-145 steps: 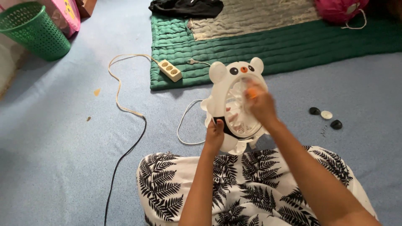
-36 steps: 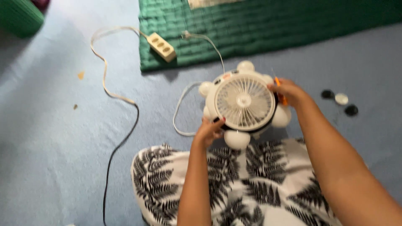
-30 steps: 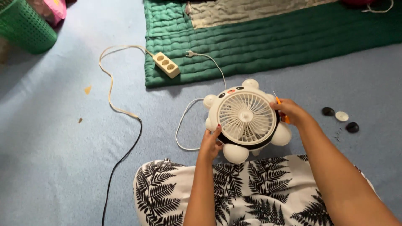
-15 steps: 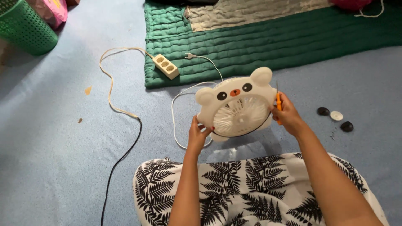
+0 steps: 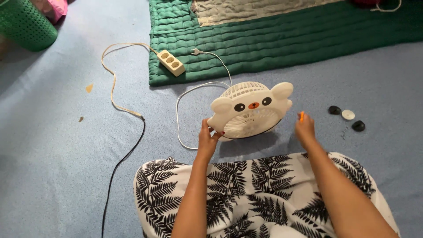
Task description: The person assembles a small white bear-shaped fan by attaching the fan blade to the motor, securing it with a screwdriver, and then snapping the front cover into place.
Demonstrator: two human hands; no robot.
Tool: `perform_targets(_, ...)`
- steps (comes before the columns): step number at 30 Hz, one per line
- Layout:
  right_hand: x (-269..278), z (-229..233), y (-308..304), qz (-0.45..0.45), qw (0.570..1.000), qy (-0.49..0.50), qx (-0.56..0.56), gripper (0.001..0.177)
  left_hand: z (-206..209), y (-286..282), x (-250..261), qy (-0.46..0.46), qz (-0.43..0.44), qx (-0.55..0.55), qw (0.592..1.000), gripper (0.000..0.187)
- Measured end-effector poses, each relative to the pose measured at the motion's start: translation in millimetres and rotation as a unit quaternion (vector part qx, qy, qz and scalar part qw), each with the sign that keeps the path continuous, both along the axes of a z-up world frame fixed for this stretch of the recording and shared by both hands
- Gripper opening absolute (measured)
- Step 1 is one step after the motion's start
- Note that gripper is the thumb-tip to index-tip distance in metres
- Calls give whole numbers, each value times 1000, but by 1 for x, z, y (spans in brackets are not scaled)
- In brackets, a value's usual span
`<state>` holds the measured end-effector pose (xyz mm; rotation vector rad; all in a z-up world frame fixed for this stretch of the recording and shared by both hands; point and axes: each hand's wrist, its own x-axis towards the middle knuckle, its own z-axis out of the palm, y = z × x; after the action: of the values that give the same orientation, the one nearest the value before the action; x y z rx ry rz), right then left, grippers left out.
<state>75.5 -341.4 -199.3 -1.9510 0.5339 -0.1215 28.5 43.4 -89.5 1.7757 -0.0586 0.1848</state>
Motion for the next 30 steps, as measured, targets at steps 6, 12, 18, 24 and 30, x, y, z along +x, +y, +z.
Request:
perform_targets(6,-10,-60,15,56,938,-9,-342,58,0,1,2,25,9,17,999,54)
perform_targets(12,-1,-22,25,5,960,49,-274,55,-2,1,3,41,10,17,999,52)
perform_targets(18,-24,148,71,-40,909,-371,-187,44,-10,2,5,26,6,6,1000,52)
perform_targets(24,-12,265,193,349,862,-338,-142,71,-3,4,4,-24,-4,12,1000,50)
perform_targets(30,-8,270,214,352,852,-258,-290,44,28,19,5,-12,-37,170,985,54)
